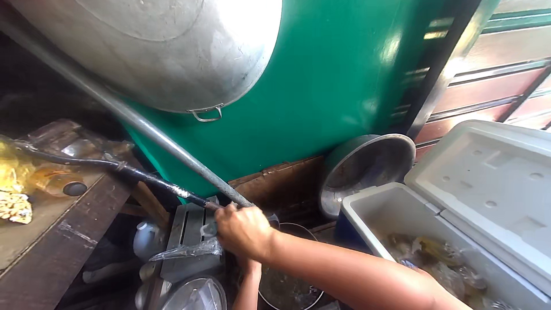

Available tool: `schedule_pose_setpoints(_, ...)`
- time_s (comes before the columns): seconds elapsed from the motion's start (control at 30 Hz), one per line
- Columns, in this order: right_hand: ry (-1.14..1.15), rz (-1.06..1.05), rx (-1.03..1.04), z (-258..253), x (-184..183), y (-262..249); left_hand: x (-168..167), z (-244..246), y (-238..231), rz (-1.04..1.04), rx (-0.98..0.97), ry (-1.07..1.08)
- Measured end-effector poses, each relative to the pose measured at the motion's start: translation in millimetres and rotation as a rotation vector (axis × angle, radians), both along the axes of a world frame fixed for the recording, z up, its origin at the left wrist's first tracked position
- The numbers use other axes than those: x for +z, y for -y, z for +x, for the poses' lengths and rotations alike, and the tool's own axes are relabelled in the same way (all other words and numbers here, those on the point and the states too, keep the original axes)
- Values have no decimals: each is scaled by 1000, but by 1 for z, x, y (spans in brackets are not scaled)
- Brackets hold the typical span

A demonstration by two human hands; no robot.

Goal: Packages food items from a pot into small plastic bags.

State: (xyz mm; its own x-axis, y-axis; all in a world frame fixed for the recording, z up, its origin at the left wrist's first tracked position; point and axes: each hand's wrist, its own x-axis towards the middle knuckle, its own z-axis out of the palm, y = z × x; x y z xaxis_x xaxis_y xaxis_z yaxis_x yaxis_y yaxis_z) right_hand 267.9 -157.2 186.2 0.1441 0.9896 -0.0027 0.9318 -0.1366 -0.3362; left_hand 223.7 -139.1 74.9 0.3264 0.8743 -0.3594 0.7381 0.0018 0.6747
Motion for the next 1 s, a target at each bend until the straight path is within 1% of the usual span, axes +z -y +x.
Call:
schedule_pose_setpoints(0.07,-37,22,-114,28,-21,0,-81,19,-20,260,185,220)
schedule_pose_setpoints(0.1,-61,24,-178,46,-41,1,-101,24,-28,280,210,283)
schedule_pose_setpoints(0.17,-147,-35,-300,83,-96,5,-108,23,-37,174,147,354)
schedule_pose_setpoints(0.23,-250,-141,-390,113,-164,19,-104,22,-38,143,122,361)
schedule_pose_setpoints(0.3,-360,-175,-477,130,-230,40,-106,23,-37,137,143,378)
schedule_pose_setpoints(0.33,-415,-171,-534,134,-256,53,-108,24,-36,134,152,387)
schedule_pose_setpoints(0.4,-508,-151,-675,138,-294,74,-111,25,-35,123,162,397)
schedule_pose_setpoints(0.47,-589,-130,-816,142,-317,90,-112,24,-35,109,168,397)
schedule_pose_setpoints(0.53,-632,-91,-964,144,-325,102,-113,25,-34,99,170,394)
schedule_pose_setpoints(0.6,-578,10,-1111,139,-314,107,-114,26,-31,90,168,410)
schedule_pose_setpoints(0.63,-537,85,-1152,133,-303,106,-115,27,-30,84,170,426)
schedule_pose_setpoints(0.67,-521,145,-1148,125,-292,103,-115,28,-28,74,175,444)
schedule_pose_setpoints(0.7,-561,139,-1112,114,-279,96,-116,29,-28,60,186,458)
schedule_pose_setpoints(0.73,-687,58,-1061,102,-265,88,-118,30,-27,41,200,472)
schedule_pose_setpoints(0.77,-901,-61,-1008,88,-252,77,-118,31,-25,17,214,488)
schedule_pose_setpoints(0.8,-1174,-175,-946,76,-242,65,-118,32,-23,-4,227,504)
schedule_pose_setpoints(0.83,-1423,-240,-893,66,-238,52,-117,32,-21,-24,239,523)
schedule_pose_setpoints(0.87,-1641,-229,-883,59,-236,42,-116,31,-19,-43,249,546)
schedule_pose_setpoints(0.9,-1783,-173,-920,57,-232,32,-115,31,-18,-54,260,574)
schedule_pose_setpoints(0.93,-1830,-110,-971,59,-226,25,-112,30,-18,-68,271,602)
schedule_pose_setpoints(1.0,-1739,-15,-1000,68,-217,18,-106,24,-18,-147,303,651)
